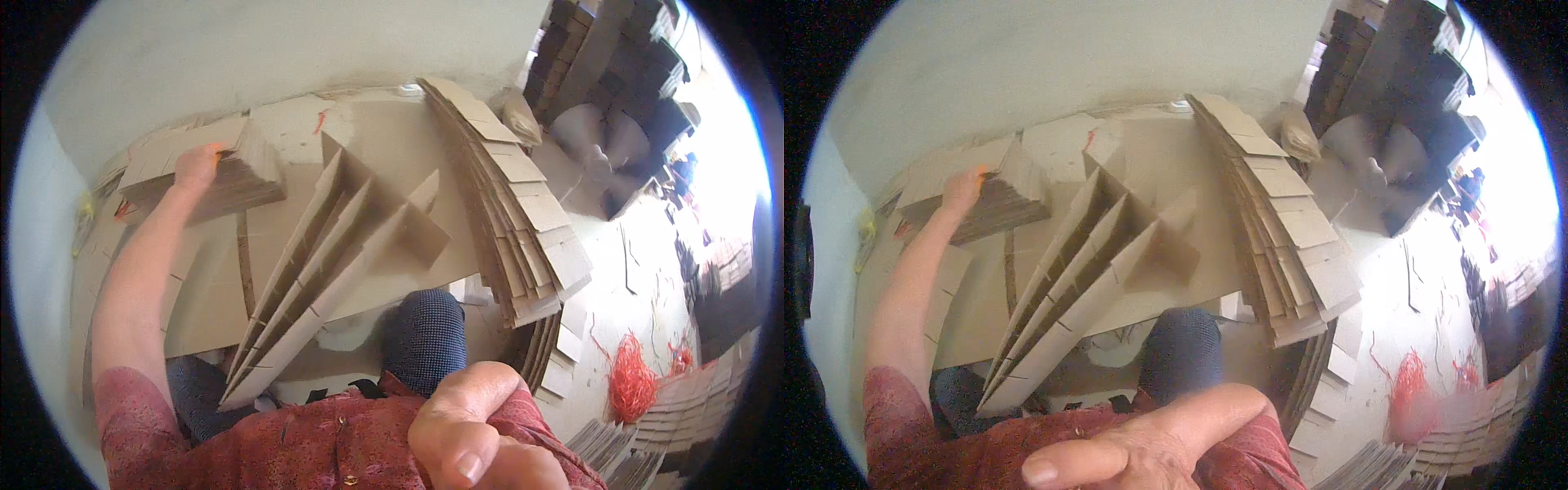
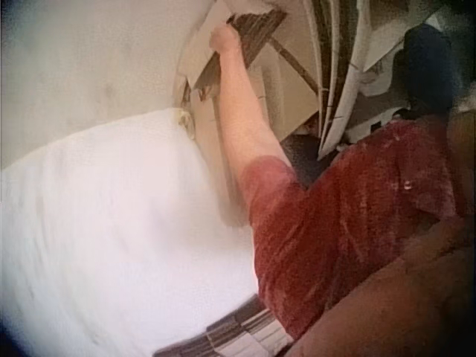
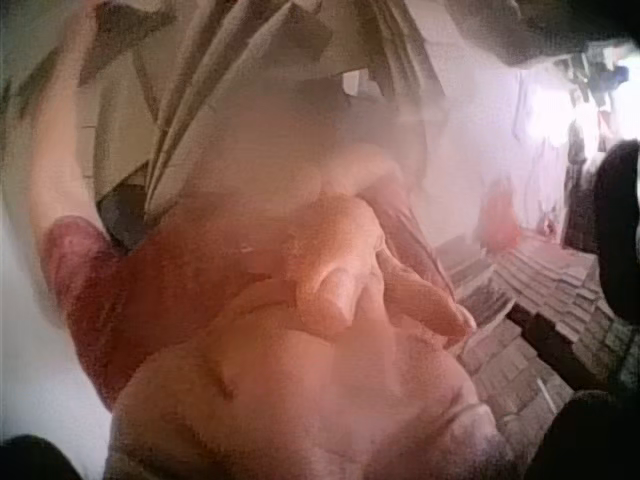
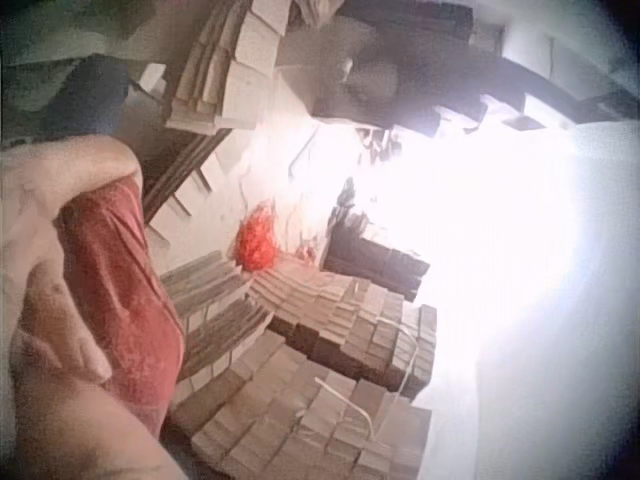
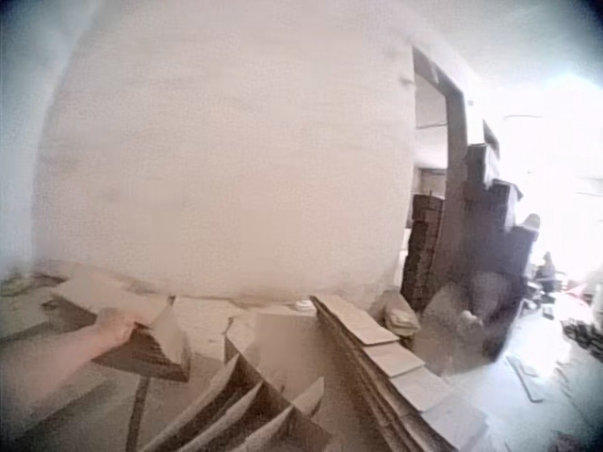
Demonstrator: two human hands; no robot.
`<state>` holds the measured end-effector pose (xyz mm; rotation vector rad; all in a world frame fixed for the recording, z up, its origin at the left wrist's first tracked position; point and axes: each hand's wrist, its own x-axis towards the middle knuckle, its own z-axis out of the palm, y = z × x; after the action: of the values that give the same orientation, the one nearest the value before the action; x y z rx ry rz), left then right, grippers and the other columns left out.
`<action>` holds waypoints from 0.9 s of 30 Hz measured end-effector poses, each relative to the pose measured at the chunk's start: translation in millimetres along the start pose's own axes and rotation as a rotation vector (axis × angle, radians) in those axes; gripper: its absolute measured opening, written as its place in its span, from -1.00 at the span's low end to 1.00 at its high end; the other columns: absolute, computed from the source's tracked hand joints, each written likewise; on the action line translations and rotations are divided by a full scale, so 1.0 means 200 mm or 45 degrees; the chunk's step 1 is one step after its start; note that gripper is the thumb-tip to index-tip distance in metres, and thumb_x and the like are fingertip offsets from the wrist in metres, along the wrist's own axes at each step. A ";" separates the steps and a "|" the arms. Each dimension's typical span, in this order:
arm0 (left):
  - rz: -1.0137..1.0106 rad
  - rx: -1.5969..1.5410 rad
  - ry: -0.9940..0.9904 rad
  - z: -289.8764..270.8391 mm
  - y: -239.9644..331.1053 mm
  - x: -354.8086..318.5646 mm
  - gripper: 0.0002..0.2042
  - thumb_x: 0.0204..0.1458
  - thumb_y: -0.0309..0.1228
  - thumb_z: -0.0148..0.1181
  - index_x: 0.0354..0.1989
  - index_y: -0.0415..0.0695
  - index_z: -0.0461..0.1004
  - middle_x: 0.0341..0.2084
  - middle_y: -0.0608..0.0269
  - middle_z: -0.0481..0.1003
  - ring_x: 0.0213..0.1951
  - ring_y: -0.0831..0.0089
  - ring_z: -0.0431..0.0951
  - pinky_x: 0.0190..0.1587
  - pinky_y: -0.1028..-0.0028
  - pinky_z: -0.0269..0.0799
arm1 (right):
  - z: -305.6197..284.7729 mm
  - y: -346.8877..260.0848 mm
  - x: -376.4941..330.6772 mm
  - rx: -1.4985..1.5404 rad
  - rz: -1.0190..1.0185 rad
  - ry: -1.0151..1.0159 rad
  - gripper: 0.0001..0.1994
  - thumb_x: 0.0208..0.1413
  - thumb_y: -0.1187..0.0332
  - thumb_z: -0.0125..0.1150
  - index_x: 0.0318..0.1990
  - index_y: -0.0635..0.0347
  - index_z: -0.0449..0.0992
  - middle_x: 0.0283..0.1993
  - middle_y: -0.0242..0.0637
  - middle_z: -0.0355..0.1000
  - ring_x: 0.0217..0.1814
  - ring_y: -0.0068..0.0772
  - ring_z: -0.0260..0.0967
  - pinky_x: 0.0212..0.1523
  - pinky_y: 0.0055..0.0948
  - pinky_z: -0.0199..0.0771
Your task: The person sits on the floor and repeatedly folds pre-cut cardboard sheets into compartmentalized dividers. Each piece is folded along scored lines and then placed into a growing stack beside them.
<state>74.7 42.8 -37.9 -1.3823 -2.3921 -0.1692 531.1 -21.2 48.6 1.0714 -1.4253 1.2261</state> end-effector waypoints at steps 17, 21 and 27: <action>-0.059 -0.860 0.532 -0.24 0.04 -0.15 -0.75 0.11 -0.44 0.10 -0.06 -0.22 0.52 -0.23 0.09 0.57 -0.19 0.40 0.51 -0.12 0.42 0.37 | 0.13 -0.17 0.01 0.077 -0.122 0.007 -0.64 0.25 0.21 -0.06 0.00 0.33 0.43 -0.17 -0.08 0.47 -0.14 -0.11 0.45 -0.08 -0.29 0.44; 0.029 -0.856 0.466 -0.39 0.38 -0.47 -0.72 0.07 -0.57 0.10 -0.01 -0.22 0.49 -0.05 0.08 0.51 0.04 0.34 0.47 0.12 0.41 0.31 | 0.14 -0.22 0.01 0.040 -0.134 0.017 -0.63 0.27 0.19 -0.07 -0.03 0.35 0.44 -0.22 -0.09 0.49 -0.19 -0.11 0.46 -0.12 -0.30 0.46; 0.331 -1.002 0.424 -0.62 0.72 -1.12 -0.64 -0.03 -0.71 0.07 0.00 -0.24 0.47 0.04 0.08 0.45 0.15 0.19 0.39 0.22 0.31 0.24 | 0.06 -0.35 -0.01 -0.140 -0.115 -0.012 -0.61 0.29 0.16 -0.09 -0.07 0.38 0.46 -0.28 -0.10 0.51 -0.25 -0.13 0.48 -0.17 -0.32 0.49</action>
<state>331.1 -100.6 -18.1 -1.7782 -1.8986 -1.2613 598.8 -41.8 58.3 1.0551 -1.4194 1.0674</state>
